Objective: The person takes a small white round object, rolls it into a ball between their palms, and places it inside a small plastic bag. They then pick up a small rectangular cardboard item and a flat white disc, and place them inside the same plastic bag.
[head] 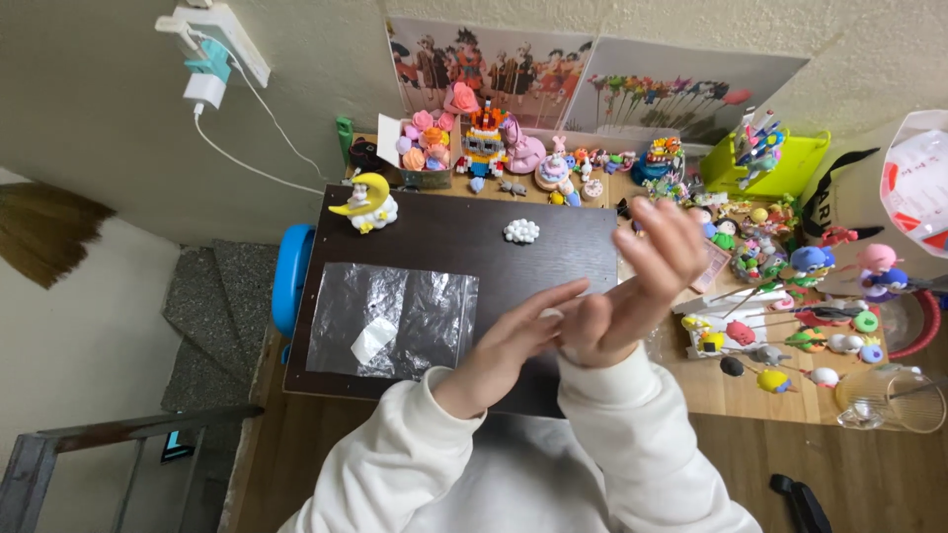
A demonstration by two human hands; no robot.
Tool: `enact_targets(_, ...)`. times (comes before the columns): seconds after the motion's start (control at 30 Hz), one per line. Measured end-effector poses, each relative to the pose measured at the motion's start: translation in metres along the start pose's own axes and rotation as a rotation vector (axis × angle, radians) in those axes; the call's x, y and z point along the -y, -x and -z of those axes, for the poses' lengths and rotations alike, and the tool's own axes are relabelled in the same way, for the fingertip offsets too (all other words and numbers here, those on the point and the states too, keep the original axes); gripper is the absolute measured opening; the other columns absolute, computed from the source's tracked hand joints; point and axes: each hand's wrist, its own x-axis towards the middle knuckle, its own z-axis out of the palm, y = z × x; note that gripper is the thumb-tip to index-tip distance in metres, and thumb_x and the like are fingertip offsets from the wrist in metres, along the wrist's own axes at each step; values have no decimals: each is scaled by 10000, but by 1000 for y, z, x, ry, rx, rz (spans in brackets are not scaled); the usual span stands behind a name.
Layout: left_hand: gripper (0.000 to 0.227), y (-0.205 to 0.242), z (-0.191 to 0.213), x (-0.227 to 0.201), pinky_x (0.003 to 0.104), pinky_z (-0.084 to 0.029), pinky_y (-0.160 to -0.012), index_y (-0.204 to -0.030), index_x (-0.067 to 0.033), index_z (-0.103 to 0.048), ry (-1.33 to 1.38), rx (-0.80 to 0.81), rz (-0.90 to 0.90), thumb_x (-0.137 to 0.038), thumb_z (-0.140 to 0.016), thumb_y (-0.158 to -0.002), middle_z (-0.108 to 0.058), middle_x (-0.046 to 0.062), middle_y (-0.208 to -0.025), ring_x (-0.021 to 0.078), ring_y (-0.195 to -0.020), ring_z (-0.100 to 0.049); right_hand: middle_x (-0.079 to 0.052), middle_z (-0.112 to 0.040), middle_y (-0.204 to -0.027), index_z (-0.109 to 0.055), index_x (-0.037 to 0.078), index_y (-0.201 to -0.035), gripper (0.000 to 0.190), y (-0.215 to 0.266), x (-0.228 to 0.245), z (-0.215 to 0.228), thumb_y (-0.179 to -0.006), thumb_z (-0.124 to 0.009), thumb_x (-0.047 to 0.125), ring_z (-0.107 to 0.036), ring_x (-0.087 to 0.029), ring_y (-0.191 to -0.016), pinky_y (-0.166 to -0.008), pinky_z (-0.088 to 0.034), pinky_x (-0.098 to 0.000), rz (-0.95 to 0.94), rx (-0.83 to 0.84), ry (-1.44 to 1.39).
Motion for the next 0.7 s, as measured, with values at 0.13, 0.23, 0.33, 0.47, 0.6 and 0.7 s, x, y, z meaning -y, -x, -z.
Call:
enact_targets(0.13, 588, 6, -4, -17, 400, -495, -1078, -1550, -3, -410, -416, -13, -322, -126, -604, -1009, -652, 198, -1349, 260, -1244, -625, -213, -653, -1051, -639, -31, -1075, 468, -11, 4, 12, -1011, -432, 384, -579, -395, -1048, -1074, -382, -543, -158, 5, -42)
enact_targets(0.23, 707, 15, -8, -36, 439, -469, -1108, -1536, 22, -390, -796, -170, -575, -148, -736, -943, -697, 162, -1313, 301, -1269, -640, -183, -712, -976, -700, -44, -1067, 360, -4, 16, 25, -1042, -475, 235, -669, -315, -973, -982, -498, -443, -521, 213, -266)
enact_targets(0.33, 727, 14, -5, -42, 434, -404, -1176, -1506, 29, -411, -994, -272, -762, -146, -789, -911, -700, 94, -1340, 274, -1319, -612, -160, -748, -1030, -719, -22, -1116, 330, 16, 23, 33, -1034, -505, 216, -679, -249, -1036, -987, -515, -425, -895, 478, -498)
enact_targets(0.47, 714, 12, 2, -39, 457, -360, -1217, -1479, 6, -449, -1121, -273, -850, -196, -812, -899, -687, 26, -1369, 245, -1330, -596, -182, -755, -1127, -709, -57, -1211, 399, 24, 50, 31, -1012, -523, 235, -681, -244, -1115, -1036, -511, -437, -1271, 532, -856)
enact_targets(0.6, 683, 12, 2, -39, 509, -374, -1187, -1472, 11, -476, -1124, -235, -870, -180, -801, -902, -689, 63, -1359, 307, -1296, -612, -193, -747, -1032, -693, -109, -1199, 400, 43, 34, 35, -986, -561, 203, -690, -219, -979, -857, -592, -408, -1271, 563, -999)
enact_targets(0.7, 786, 16, 4, -42, 496, -384, -1186, -1495, 11, -455, -1128, -224, -841, -137, -847, -830, -658, 107, -1392, 318, -1314, -593, -190, -740, -973, -669, -105, -1191, 381, 42, 33, 37, -902, -688, 144, -720, -219, -919, -695, -659, -405, -1331, 529, -968)
